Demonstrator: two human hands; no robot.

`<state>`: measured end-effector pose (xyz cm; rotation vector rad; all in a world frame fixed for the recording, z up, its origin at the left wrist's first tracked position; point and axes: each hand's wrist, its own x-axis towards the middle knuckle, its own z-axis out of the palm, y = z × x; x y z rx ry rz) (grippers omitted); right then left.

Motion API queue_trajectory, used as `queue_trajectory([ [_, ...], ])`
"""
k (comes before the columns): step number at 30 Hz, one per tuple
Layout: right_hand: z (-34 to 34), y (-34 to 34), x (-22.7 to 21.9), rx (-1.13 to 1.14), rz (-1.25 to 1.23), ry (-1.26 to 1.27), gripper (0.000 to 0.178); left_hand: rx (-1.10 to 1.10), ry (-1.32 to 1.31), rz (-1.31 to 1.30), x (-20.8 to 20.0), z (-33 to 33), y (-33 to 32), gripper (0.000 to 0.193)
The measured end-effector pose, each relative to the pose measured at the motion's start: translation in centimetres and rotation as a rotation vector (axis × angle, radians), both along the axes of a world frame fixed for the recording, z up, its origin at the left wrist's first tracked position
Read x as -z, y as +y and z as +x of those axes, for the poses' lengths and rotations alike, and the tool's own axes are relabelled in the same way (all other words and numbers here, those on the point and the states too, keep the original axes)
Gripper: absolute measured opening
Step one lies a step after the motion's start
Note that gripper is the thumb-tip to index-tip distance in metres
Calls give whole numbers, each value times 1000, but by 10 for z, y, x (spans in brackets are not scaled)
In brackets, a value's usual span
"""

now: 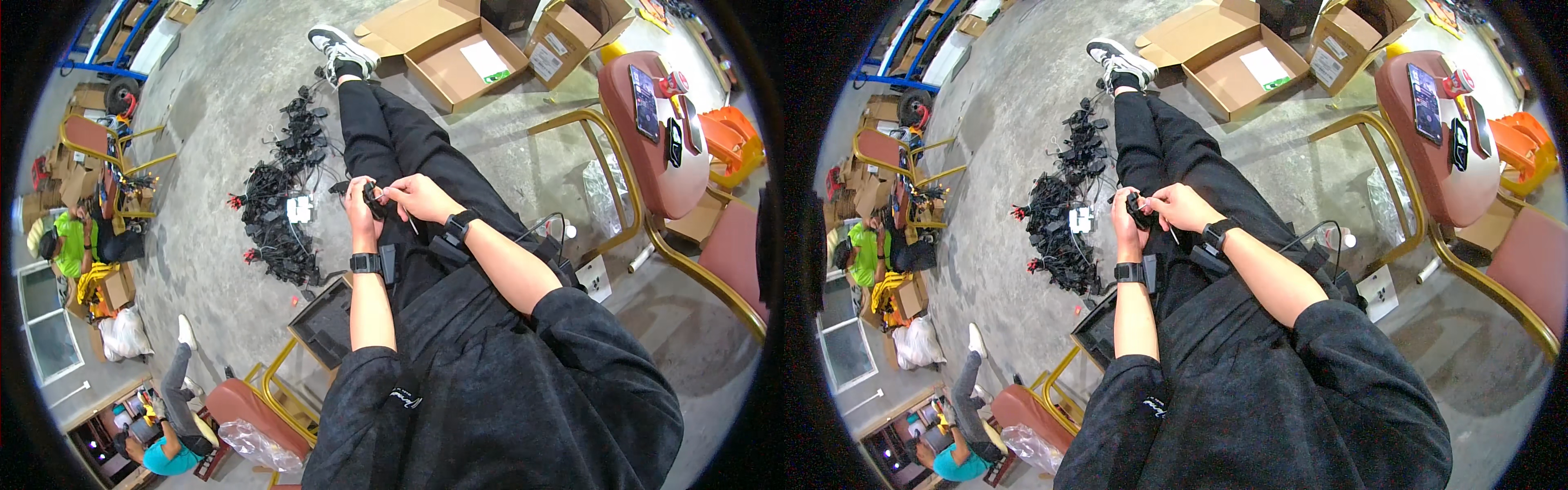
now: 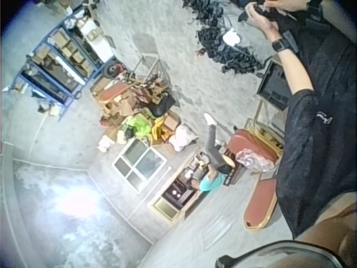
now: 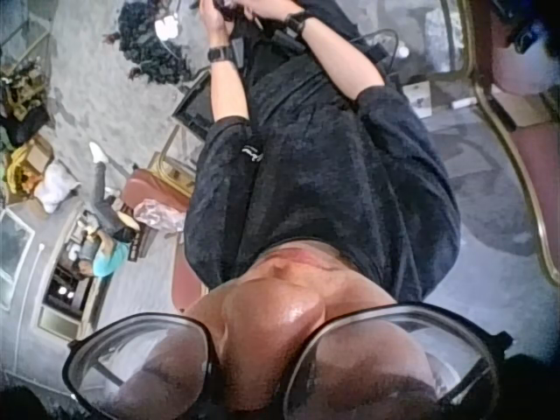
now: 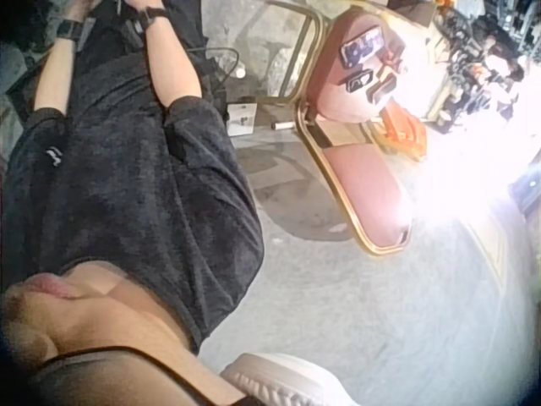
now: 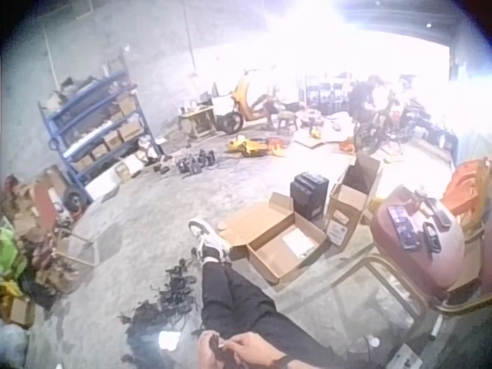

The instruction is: The person uses a small screwdriver to work on a small black electronic component, turning and tightening parts while seated. The person handles wires and the small component, eventually placing it down next to other components.

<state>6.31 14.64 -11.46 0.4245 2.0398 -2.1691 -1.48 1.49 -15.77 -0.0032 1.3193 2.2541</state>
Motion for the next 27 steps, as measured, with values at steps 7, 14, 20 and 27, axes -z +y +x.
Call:
queue_trajectory([
  [7,-1,-2,9,44,16,136,28,5,-19,-8,-5,1,1,19],
  [14,0,-1,5,54,34,126,28,-7,-19,3,-6,1,1,21],
  [20,2,0,-3,40,38,106,28,-2,-19,13,-6,1,0,21],
  [27,1,-1,-4,5,43,92,24,-12,-42,10,-9,2,1,22],
])
